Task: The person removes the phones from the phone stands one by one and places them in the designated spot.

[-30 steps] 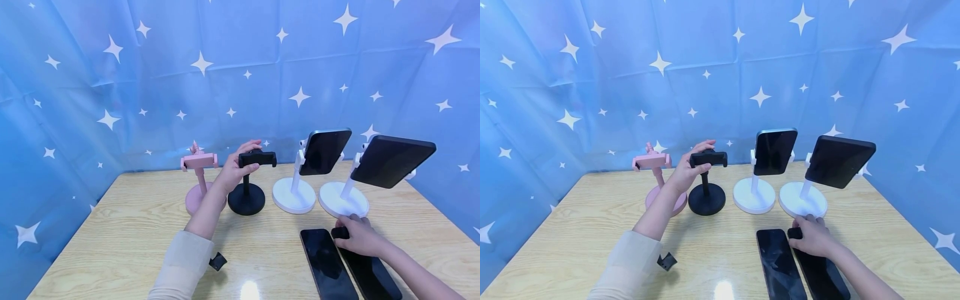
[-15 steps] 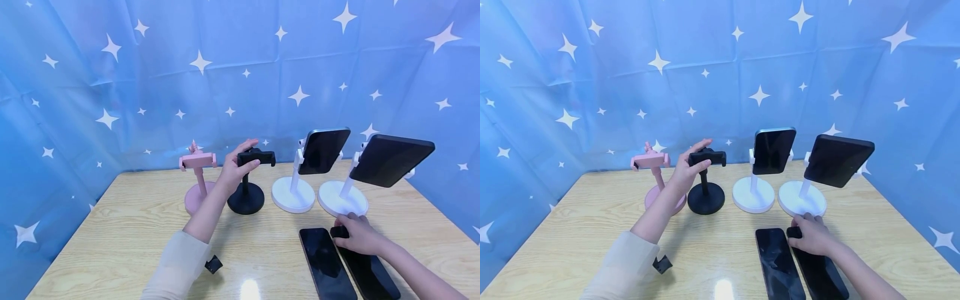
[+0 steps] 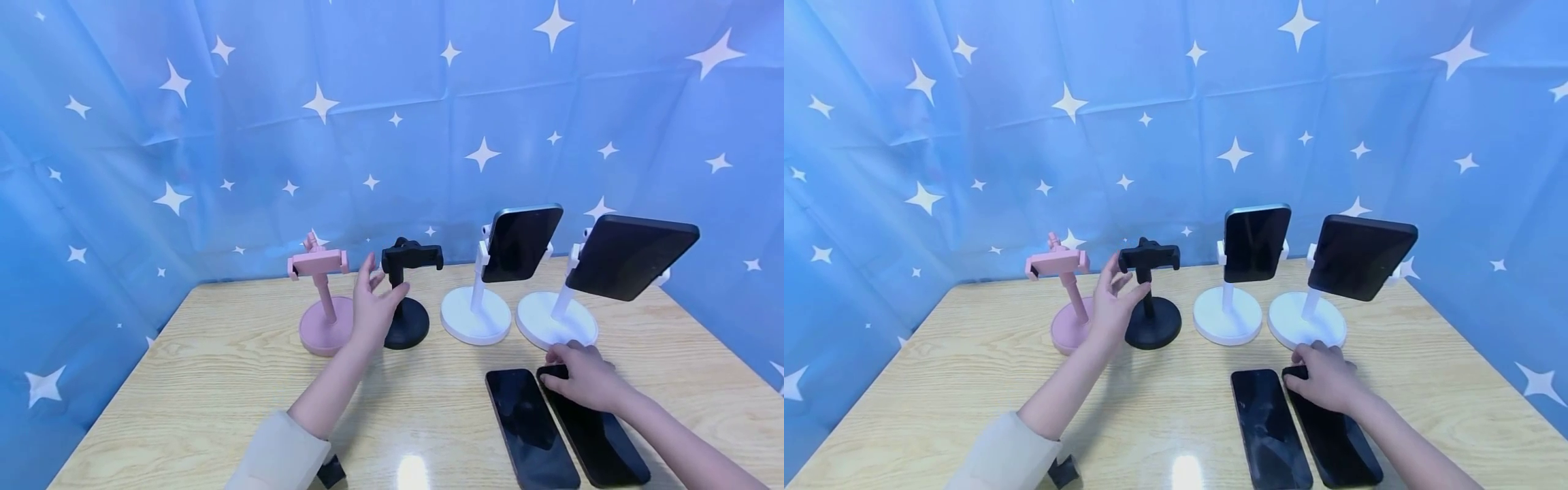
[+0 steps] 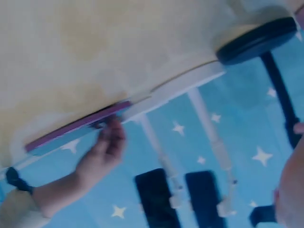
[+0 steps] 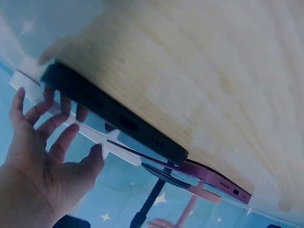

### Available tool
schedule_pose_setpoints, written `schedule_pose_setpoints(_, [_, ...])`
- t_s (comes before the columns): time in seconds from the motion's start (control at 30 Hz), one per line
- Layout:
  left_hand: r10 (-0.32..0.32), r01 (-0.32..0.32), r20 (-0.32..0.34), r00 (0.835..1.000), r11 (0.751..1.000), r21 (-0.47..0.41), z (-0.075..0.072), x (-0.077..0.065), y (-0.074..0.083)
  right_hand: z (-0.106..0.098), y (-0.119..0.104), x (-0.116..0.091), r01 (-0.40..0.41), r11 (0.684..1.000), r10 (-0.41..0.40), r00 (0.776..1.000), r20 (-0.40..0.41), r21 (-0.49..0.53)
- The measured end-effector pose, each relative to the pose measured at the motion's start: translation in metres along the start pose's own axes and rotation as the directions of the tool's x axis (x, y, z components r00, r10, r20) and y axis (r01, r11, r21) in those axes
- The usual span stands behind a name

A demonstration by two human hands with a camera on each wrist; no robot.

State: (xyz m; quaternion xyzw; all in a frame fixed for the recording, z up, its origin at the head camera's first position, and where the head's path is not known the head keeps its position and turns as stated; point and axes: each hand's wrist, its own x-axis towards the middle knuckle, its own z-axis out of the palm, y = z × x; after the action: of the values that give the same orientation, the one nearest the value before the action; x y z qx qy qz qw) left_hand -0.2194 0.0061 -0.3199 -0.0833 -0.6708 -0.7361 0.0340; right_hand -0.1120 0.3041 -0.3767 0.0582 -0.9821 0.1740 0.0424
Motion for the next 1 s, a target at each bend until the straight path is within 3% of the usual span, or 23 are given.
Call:
schedule_pose_setpoints(0.1, [-0.151, 0.15, -0.078, 0.985, 0.988, -0.021, 0.006, -0.008, -0.005, -0.004, -0.006, 0.002, 0.032, 0.999, -0.029, 0.995, -0.098, 0.025])
schedule_pose_setpoints(0.17, [-0.225, 0.223, -0.07, 0.972, 0.974, -0.033, 0.011, -0.013, -0.007, -0.008, -0.012, 0.003, 0.06, 0.997, -0.052, 0.987, -0.15, 0.048])
schedule_pose_setpoints(0.27, [-0.272, 0.272, 0.022, 0.962, 0.962, -0.007, 0.021, -0.019, -0.009, -0.015, -0.024, 0.004, 0.075, 0.993, -0.056, 0.98, -0.19, 0.092])
schedule_pose_setpoints(0.37, [-0.284, 0.281, 0.125, 0.951, 0.959, 0.038, 0.031, -0.026, -0.006, -0.023, -0.035, 0.006, 0.081, 0.987, -0.053, 0.978, -0.2, 0.137])
schedule_pose_setpoints(0.5, [-0.278, 0.262, 0.217, 0.936, 0.96, 0.099, 0.049, -0.03, 0.0, -0.029, -0.047, 0.008, 0.065, 0.981, -0.032, 0.983, -0.18, 0.182])
schedule_pose_setpoints(0.7, [-0.194, 0.13, 0.307, 0.932, 0.967, 0.217, 0.072, -0.033, 0.008, -0.035, -0.057, 0.012, 0.062, 0.973, -0.014, 0.977, -0.213, 0.222])
schedule_pose_setpoints(0.87, [-0.111, 0.014, 0.353, 0.929, 0.963, 0.268, 0.086, -0.031, 0.017, -0.047, -0.064, 0.018, 0.044, 0.964, 0.018, 0.973, -0.231, 0.261])
schedule_pose_setpoints(1.0, [-0.082, -0.026, 0.358, 0.93, 0.957, 0.288, 0.093, -0.026, 0.023, -0.059, -0.07, 0.025, 0.011, 0.949, 0.076, 0.962, -0.263, 0.316])
